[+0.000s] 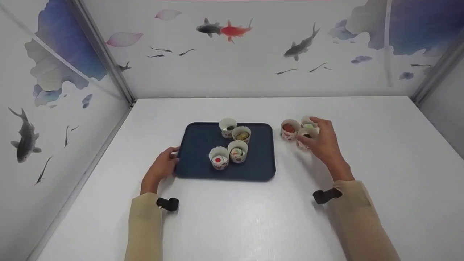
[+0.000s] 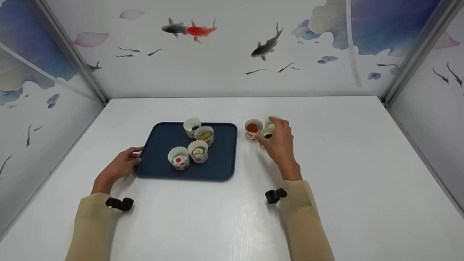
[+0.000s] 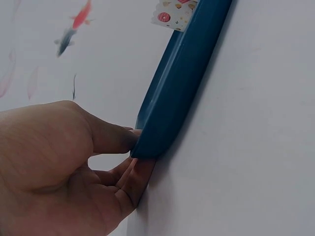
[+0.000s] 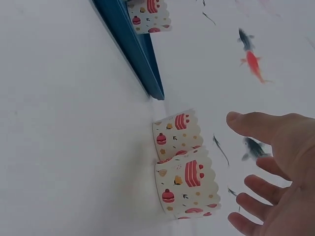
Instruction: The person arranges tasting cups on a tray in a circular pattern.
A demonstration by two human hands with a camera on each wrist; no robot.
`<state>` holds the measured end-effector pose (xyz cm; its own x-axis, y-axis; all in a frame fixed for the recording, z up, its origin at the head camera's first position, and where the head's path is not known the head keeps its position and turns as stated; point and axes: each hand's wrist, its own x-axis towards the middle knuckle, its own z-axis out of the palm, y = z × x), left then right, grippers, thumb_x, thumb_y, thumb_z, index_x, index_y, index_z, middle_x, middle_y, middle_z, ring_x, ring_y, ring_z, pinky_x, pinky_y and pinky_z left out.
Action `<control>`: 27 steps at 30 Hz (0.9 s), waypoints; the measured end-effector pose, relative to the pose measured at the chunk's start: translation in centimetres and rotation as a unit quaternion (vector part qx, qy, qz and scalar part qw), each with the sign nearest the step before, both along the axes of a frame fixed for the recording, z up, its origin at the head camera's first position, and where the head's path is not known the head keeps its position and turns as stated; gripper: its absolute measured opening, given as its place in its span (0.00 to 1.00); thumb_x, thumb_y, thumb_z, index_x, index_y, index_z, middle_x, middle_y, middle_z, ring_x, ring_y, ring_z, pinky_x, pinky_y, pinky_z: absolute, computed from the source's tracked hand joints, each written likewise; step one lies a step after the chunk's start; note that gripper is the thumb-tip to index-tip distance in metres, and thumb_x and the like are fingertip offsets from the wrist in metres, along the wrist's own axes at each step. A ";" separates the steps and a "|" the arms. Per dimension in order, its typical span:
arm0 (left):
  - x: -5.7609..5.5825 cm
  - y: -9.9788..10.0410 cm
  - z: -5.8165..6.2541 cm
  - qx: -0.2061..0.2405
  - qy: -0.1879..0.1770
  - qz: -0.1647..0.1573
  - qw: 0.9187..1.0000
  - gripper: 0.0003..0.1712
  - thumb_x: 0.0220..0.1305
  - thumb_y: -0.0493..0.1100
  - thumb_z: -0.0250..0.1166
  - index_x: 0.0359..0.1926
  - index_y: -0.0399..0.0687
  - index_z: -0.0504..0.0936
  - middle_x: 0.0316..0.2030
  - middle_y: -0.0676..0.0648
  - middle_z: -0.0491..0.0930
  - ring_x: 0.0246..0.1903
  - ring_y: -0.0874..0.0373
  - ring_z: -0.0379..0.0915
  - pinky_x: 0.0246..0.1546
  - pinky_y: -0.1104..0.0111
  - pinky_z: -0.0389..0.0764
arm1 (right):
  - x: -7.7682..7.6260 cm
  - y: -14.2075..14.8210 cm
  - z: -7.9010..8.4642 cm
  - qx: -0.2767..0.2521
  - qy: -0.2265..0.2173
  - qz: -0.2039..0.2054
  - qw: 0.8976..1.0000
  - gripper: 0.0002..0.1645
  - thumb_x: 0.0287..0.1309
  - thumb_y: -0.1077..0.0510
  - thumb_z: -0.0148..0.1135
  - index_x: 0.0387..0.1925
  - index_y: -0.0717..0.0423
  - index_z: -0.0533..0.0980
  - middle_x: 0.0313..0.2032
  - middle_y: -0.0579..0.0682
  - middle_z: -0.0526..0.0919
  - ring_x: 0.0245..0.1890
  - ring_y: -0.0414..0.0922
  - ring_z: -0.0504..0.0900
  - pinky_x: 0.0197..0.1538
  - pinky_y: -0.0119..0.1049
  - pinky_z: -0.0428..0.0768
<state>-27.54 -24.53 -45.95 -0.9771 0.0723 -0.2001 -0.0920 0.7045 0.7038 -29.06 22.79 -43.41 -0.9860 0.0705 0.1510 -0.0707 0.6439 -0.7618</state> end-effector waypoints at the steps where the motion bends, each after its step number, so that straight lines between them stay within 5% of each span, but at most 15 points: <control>1: 0.0 0.0 0.0 -0.002 -0.004 0.004 1.000 0.28 0.77 0.36 0.47 0.76 0.40 0.59 0.65 0.30 0.69 0.65 0.38 0.69 0.65 0.48 0.70 | 0.0 0.2 -0.1 -0.003 -0.008 -0.002 1.000 0.46 0.61 0.56 0.69 0.73 0.65 0.58 0.70 0.69 0.59 0.70 0.65 0.61 0.71 0.60 0.64; 16: 0.1 0.0 0.2 0.000 0.005 0.005 1.000 0.28 0.77 0.35 0.46 0.75 0.39 0.60 0.64 0.29 0.70 0.63 0.38 0.71 0.63 0.48 0.71 | -0.7 1.1 -1.6 -0.044 -0.098 -0.036 0.994 0.55 0.58 0.52 0.71 0.75 0.65 0.49 0.71 0.69 0.56 0.69 0.63 0.61 0.68 0.55 0.67; 27: 0.2 -0.1 0.1 0.005 0.004 0.002 1.000 0.28 0.77 0.35 0.46 0.75 0.38 0.59 0.64 0.29 0.70 0.63 0.38 0.71 0.63 0.48 0.71 | -1.4 1.1 -2.2 -0.054 -0.124 -0.023 0.991 0.56 0.59 0.55 0.70 0.75 0.68 0.46 0.72 0.71 0.56 0.73 0.63 0.59 0.74 0.56 0.61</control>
